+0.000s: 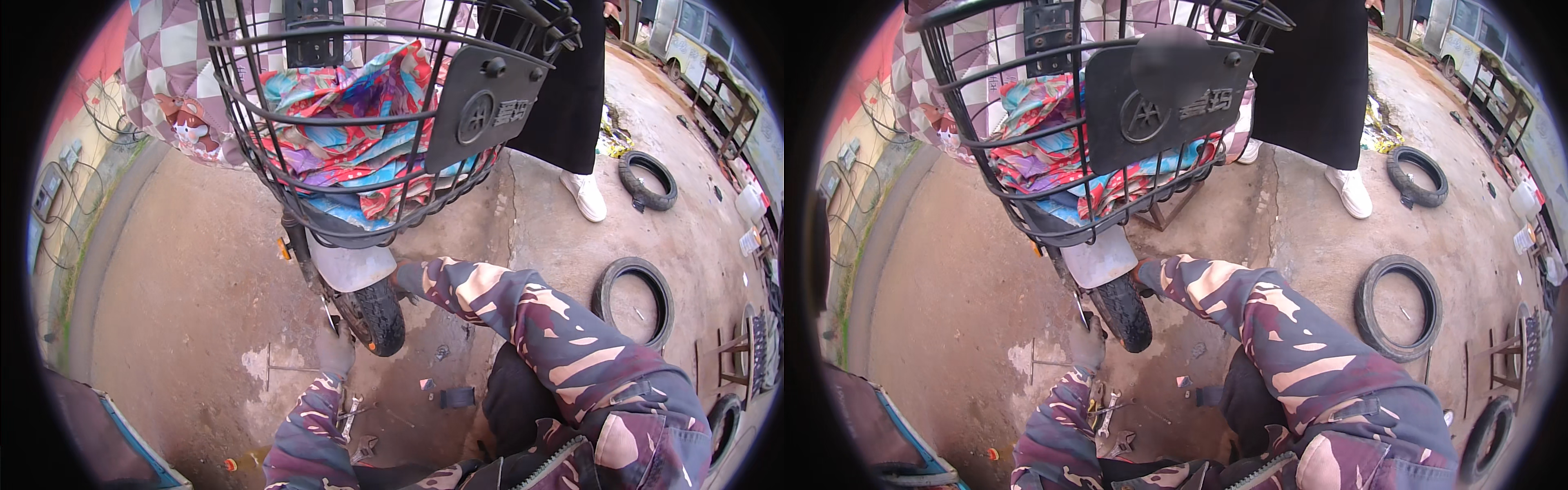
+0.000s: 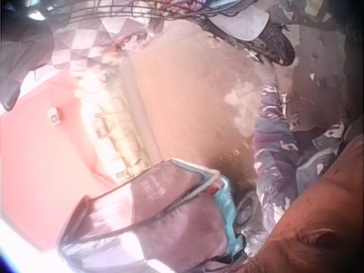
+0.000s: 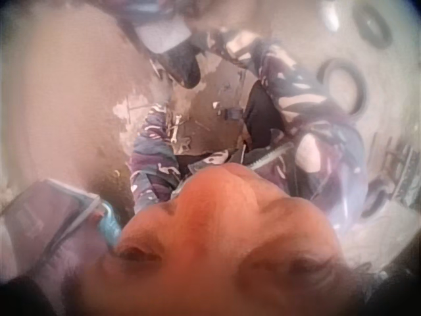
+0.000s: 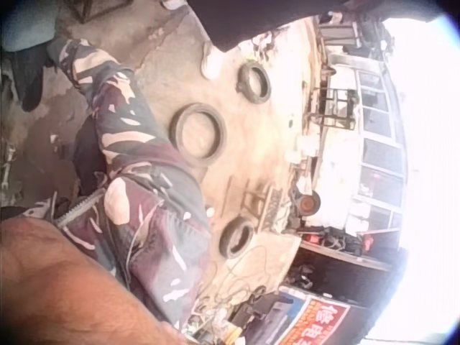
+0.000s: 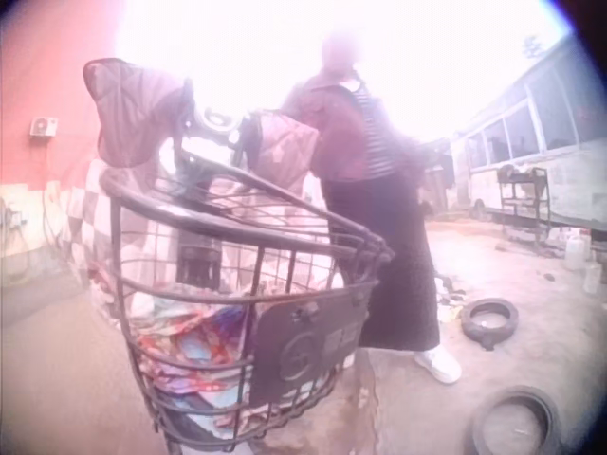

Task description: The person works on the front wheel of a scooter, using a wrench to loosen and tighten bolts, then applies liquid from a bottle to the tire valve and checks the wheel. Tools and spare tires are visible on the ground.

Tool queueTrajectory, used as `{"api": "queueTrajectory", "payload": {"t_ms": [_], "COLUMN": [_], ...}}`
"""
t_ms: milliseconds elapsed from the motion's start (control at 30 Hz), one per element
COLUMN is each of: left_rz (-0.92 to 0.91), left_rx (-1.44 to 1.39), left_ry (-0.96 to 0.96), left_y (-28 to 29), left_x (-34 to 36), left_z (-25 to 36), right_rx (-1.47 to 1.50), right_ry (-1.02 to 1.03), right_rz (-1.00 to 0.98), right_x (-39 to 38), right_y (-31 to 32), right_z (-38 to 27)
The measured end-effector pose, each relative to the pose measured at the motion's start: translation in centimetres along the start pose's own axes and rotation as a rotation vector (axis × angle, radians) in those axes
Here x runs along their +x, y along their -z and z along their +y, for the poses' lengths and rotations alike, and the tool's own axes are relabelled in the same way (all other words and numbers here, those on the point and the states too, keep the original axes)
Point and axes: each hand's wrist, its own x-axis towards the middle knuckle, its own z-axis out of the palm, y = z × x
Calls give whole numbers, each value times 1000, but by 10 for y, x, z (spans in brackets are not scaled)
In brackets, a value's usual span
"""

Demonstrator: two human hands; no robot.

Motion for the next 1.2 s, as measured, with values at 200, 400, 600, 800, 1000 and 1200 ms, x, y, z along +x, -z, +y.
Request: {"api": "queueTrajectory", "payload": {"t_ms": [200,400,600,800,1000,1200], "left_rz": [-63,-344,-436,-509,-615,-548], "left_rx": [8,-287,-294,-363,-295,-358], "left_ry": [96,614,621,743,861,902], "left_y": [35,75,85,88,104,93], "left_x": [-2,-6,22,47,75,80], "left_z": [8,26,63,77,94,103], "right_rx": [-9,-58,245,348,191,-241], "right_ry": [4,31,-61,-119,-73,209], "right_rz": [-21,-96,-99,-140,-340,-125], "right_x": [13,26,30,52,94,177], "right_y": [2,-4,-10,-34,-75,-143], "right_z": [12,-7,-10,10,49,111]}}
